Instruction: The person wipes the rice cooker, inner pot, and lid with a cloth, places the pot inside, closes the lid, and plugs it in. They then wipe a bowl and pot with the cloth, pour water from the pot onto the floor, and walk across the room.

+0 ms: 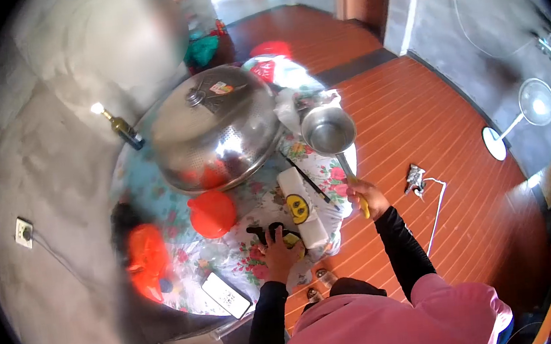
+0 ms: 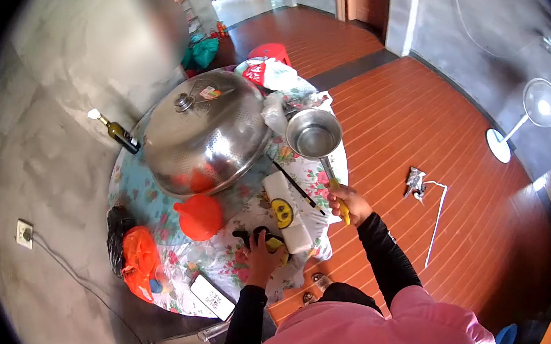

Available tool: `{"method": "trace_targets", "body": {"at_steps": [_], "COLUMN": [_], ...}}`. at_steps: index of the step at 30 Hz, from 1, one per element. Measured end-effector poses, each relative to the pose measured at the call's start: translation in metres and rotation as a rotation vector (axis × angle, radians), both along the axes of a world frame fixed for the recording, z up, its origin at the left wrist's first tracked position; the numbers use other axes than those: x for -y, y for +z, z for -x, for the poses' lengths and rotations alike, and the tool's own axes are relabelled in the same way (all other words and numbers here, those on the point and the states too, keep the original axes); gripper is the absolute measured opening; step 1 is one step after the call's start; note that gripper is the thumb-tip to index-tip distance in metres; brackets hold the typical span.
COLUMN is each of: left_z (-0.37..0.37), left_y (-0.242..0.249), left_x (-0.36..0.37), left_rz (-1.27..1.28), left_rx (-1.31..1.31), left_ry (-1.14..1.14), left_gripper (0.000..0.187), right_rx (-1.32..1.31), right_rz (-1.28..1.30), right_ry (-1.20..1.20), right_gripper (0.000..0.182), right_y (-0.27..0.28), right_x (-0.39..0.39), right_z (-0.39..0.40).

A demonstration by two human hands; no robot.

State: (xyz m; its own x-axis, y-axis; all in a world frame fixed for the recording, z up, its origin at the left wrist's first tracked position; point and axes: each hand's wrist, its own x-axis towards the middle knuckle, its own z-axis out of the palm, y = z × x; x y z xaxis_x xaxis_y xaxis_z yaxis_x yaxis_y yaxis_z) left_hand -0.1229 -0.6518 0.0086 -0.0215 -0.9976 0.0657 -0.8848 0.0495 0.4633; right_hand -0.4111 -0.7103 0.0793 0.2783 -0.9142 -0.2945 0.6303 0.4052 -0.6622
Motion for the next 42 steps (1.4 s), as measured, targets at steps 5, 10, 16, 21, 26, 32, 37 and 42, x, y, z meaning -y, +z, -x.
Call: {"method": "trace_targets", "body": {"at_steps": [5, 10, 16, 21, 26, 32, 37, 42], "left_z": [-0.014, -0.014, 0.004, 0.047, 0.164, 0.326, 0.415, 0.456], "left_y": [-0.016, 0.0, 0.039, 0.051, 0.017, -0.023, -0.009, -0.036], "left_x": [0.007, 0.006, -0.02, -0.069, -0.121, -0.159, -0.165, -0.13], "left_rz": [0.049, -0.033, 0.116, 0.487, -0.184, -0.558, -0.655, -0.787], "left_rx": [-0.066, -0.239, 0.082, 0.015, -0.304, -0.017, 0.113, 0.365], "left_ry": [-0.137, -0.097, -0.099, -0.384, -0.823, -1.353, -1.283, -1.183], "left_gripper": [0.061, 0.056, 0.062, 0.054, 0.04, 0.051, 0.049, 0.049], "right_rx": [0.051, -0.022, -0.035, 0.026, -0.013, 0.303, 0.165, 0.156], "right_rz": [0.032, -0.028, -0.176, -0.267, -0.363, -0.195, -0.135, -0.097], "right_ry": [-0.099, -0.252, -0.521, -0.826, -0.969, -1.034, -1.098, -1.256], "right_gripper": [0.037, 0.04, 0.032, 0.024, 0.016, 0.03, 0.032, 0.034], "right_y": [0.021, 0.006, -0.028, -0.056, -0.077, -0.087, -0.066, -0.072], "right_x": [-0.057, -0.141, -0.259, -0.353, -0.416, -0.483, -0.519, -0.541], "right_z": [0.023, 0.052, 0.092, 0.136, 0.196, 0.294, 0.363, 0.432]}}
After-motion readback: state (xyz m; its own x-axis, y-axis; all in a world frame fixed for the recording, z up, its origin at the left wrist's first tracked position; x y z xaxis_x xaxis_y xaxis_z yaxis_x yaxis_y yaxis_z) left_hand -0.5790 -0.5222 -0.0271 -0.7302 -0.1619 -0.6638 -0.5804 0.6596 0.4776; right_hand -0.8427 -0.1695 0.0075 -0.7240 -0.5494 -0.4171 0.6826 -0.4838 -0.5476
